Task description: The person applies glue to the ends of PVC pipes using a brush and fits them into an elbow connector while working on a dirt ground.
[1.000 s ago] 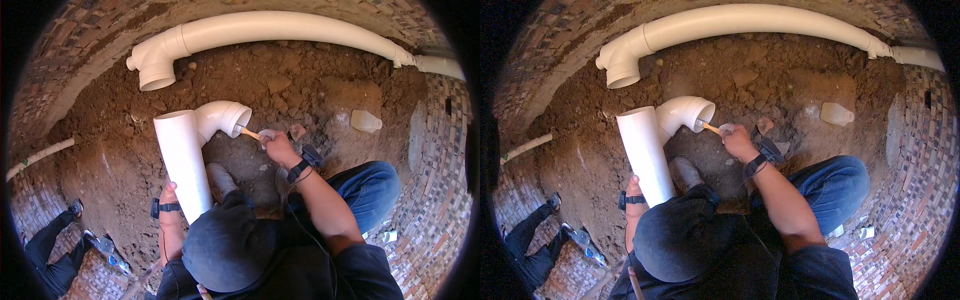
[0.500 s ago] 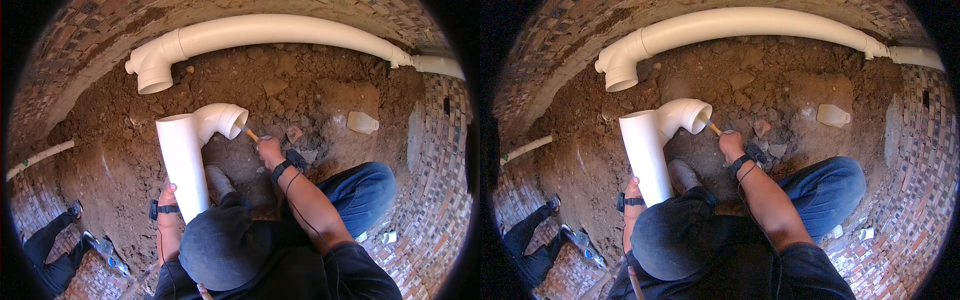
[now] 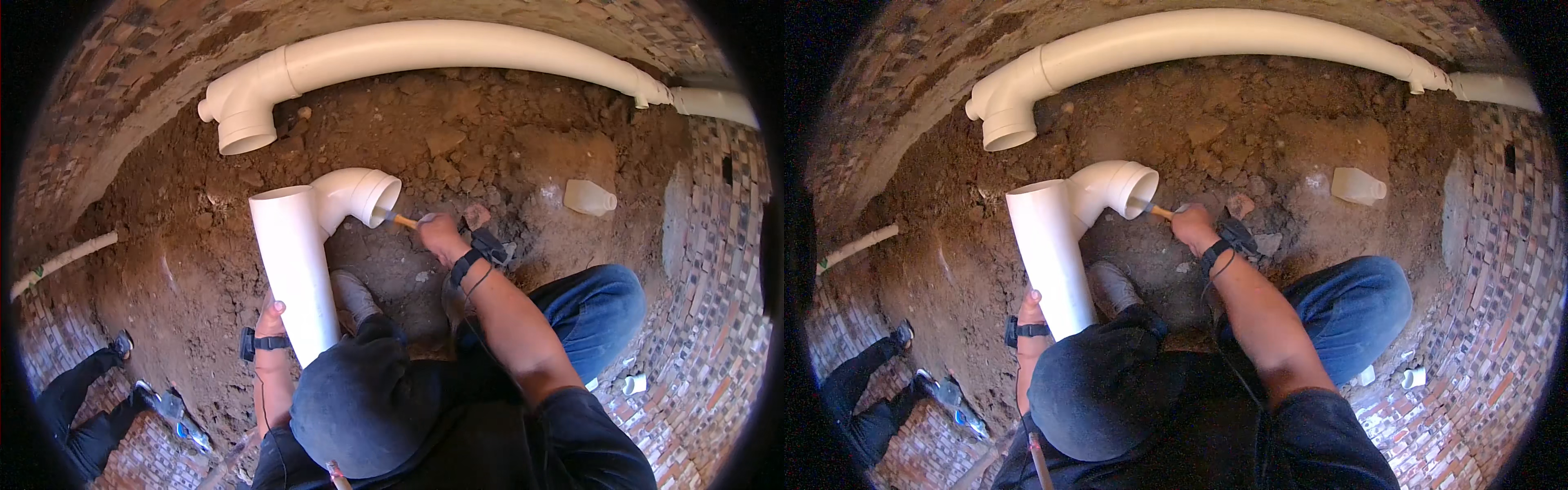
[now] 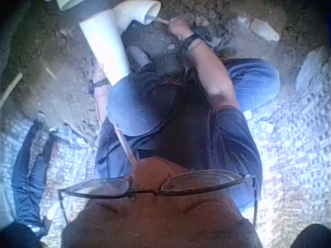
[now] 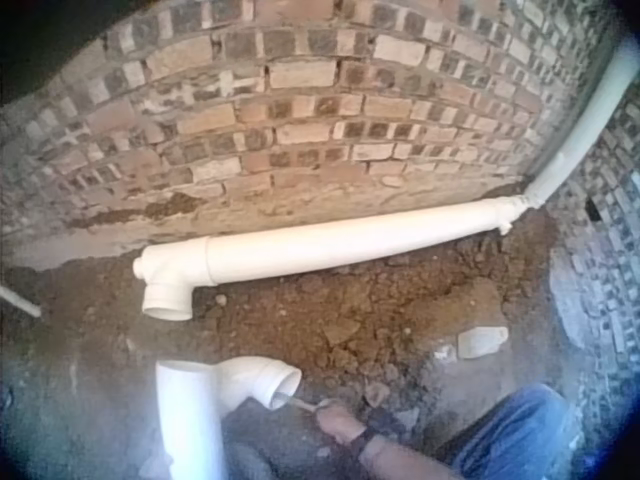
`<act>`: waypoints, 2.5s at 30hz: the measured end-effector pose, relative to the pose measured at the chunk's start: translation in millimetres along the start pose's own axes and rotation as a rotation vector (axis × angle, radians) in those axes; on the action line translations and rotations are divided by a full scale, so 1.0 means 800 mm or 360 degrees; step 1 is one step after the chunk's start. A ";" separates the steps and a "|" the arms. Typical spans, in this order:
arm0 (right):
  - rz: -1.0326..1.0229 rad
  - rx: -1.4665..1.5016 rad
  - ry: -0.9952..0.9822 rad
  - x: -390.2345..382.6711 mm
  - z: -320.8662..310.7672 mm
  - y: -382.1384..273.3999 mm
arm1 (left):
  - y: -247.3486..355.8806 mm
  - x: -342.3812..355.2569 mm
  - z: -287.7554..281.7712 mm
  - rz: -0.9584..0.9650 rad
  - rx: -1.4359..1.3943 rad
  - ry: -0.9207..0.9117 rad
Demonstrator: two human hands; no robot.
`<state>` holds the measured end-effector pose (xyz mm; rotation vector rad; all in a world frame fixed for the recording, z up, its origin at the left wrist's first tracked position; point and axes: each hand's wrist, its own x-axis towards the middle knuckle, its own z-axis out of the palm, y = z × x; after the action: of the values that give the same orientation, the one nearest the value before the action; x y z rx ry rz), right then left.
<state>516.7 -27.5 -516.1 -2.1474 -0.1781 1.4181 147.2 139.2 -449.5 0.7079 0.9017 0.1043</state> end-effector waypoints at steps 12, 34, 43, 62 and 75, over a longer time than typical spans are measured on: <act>-0.0181 0.0745 -0.0045 -0.059 0.015 -0.012 | 0.021 -0.011 0.031 0.0099 -0.0011 0.0038; -0.0400 -0.1810 0.1209 -0.262 -0.505 -0.116 | -0.004 -0.066 0.012 0.0114 -0.0222 0.0098; 0.0036 -0.1709 0.1261 -0.194 -0.556 0.017 | 0.013 -0.088 -0.018 0.0223 -0.0129 0.0247; -0.0055 -0.1796 0.0746 -0.136 -0.506 -0.007 | 0.174 0.022 -0.160 0.0779 0.0354 -0.0077; -0.0851 -0.0953 -0.0232 -0.320 -0.248 -0.195 | 0.318 0.062 0.247 0.1488 -0.0367 -0.0020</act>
<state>609.9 -73.2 -172.4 -2.1787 -1.2678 1.2902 377.7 251.2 -248.1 0.8611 0.4721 1.0144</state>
